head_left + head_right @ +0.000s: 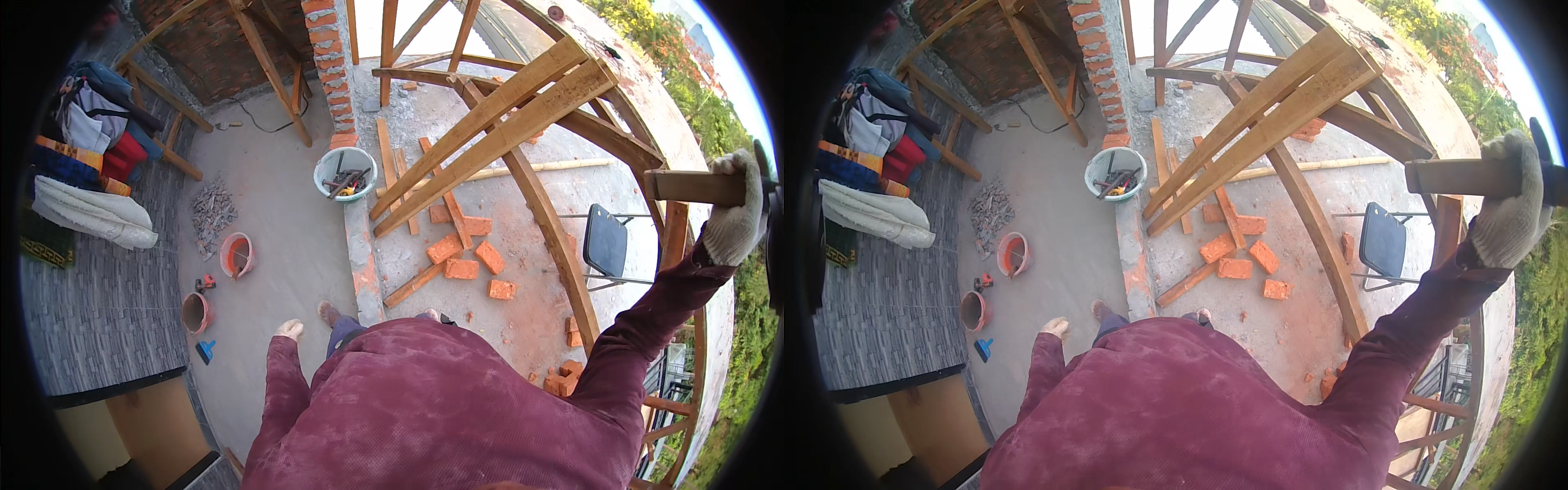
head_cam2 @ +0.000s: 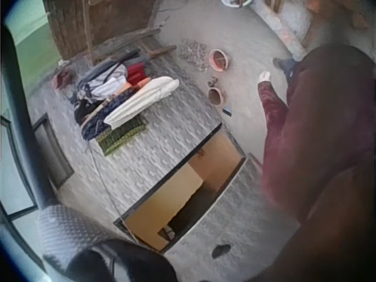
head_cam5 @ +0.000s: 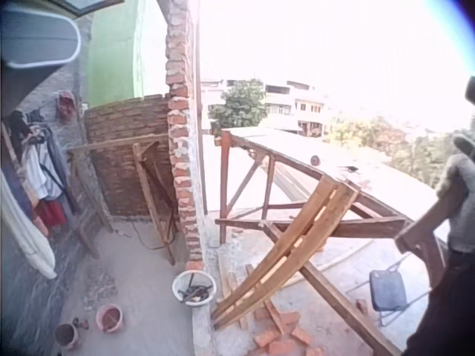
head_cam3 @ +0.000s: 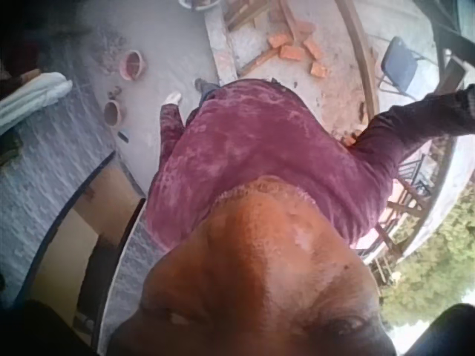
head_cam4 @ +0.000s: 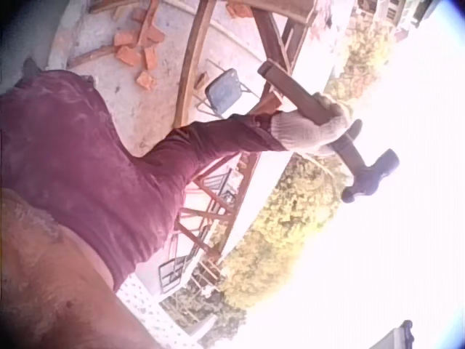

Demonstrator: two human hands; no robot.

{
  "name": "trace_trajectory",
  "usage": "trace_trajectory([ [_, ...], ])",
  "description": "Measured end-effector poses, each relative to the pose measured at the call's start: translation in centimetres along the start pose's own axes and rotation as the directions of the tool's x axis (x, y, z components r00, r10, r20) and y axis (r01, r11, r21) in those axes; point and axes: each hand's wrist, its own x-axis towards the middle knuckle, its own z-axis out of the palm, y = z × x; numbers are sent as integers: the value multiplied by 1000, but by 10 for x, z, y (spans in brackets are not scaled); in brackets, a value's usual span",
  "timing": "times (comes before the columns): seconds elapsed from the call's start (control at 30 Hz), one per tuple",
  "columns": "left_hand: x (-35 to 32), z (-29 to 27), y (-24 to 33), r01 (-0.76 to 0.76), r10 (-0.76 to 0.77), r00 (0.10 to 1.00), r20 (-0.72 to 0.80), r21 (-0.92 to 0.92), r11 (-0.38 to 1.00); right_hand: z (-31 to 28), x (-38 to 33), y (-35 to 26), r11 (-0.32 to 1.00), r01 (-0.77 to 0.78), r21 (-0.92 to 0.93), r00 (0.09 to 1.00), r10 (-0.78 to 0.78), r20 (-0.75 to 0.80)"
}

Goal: The person assembles a curved wooden frame by positioning planks against a brick wall and securing them with nails. They use a hammer and an axe to drive nails and adjust the wood pieces.

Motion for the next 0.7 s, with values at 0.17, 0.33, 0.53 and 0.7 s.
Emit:
trace_trajectory([
  [0.17, 52, -76, -4, -59, 56, 998, -27, -141, 988, 100, -135, -7, 792, -28, 610, 1000, 15, 25],
  [0.33, 78, -185, -68, -6, -26, 991, -134, -234, 972, 217, -212, -32, 762, -245, 600, 964, 260, 63],
  [0.53, 72, -296, -144, -20, -81, 952, -295, -323, 946, 303, -246, -60, 820, -123, 559, 992, 106, 63],
  [0.7, 45, -292, -193, -88, -247, 896, -370, -692, 717, 366, -253, -81, 788, -118, 605, 993, 110, 49],
])
